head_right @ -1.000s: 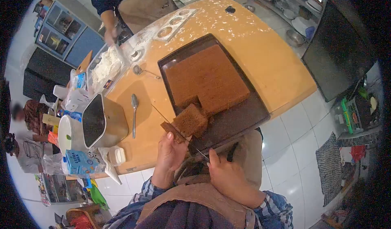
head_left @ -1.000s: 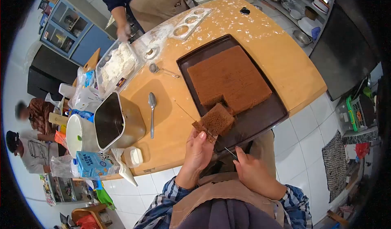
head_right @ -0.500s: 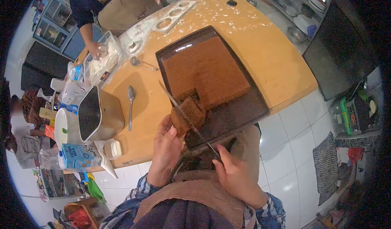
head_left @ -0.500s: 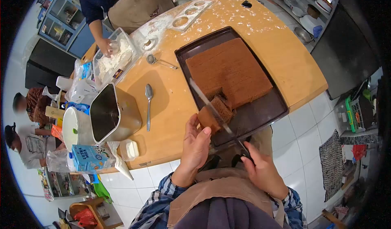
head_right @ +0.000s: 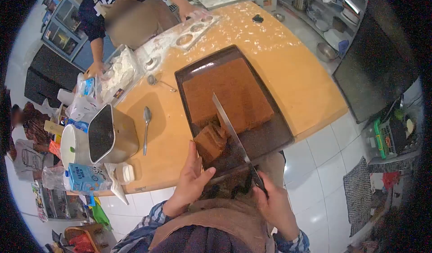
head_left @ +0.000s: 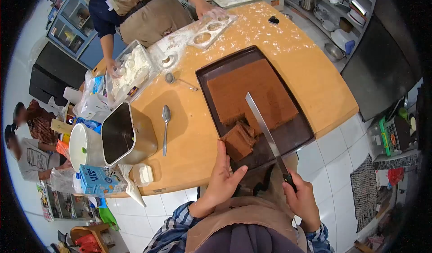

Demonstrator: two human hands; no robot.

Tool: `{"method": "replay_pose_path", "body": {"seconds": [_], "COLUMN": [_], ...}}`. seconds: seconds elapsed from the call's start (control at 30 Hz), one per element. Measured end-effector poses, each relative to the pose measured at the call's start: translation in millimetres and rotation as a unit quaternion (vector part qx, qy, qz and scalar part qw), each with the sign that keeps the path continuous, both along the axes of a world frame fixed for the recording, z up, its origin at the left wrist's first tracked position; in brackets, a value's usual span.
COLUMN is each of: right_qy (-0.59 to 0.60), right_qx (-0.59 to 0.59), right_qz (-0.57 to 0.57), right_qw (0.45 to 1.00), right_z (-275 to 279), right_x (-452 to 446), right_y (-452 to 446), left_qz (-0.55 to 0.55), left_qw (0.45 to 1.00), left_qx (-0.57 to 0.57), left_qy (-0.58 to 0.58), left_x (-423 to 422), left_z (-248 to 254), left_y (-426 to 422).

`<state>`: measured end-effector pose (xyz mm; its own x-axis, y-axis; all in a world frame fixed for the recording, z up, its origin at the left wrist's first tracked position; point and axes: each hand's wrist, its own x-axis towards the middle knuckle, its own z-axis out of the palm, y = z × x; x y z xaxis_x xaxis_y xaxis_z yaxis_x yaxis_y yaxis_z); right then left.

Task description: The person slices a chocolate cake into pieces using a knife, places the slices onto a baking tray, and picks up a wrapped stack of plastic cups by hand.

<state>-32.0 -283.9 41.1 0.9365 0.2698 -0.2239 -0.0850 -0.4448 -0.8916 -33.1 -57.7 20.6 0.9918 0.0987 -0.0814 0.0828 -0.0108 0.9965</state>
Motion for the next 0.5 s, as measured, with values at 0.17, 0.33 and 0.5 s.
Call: {"method": "replay_pose_path", "body": {"seconds": [0.17,0.33,0.5], "right_qy": [0.081,-0.112,-0.127], "right_qx": [0.006,-0.118,-0.203], "right_qz": [-0.032,-0.054,0.006], "right_qw": [0.996,0.985,0.971], "right_z": [9.6,20.7,48.1], "right_x": [-3.6,-3.6,-2.6], "right_y": [-31.7,-71.8,-86.6], "left_qz": [0.032,0.074,0.079], "left_qw": [0.939,0.904,0.895], "left_qx": [0.327,0.403,0.422], "left_qy": [-0.099,-0.126,-0.122], "left_x": [8.0,34.5,43.5], "left_z": [5.4,4.8,-0.2], "left_y": [5.2,2.0,-1.6]}}
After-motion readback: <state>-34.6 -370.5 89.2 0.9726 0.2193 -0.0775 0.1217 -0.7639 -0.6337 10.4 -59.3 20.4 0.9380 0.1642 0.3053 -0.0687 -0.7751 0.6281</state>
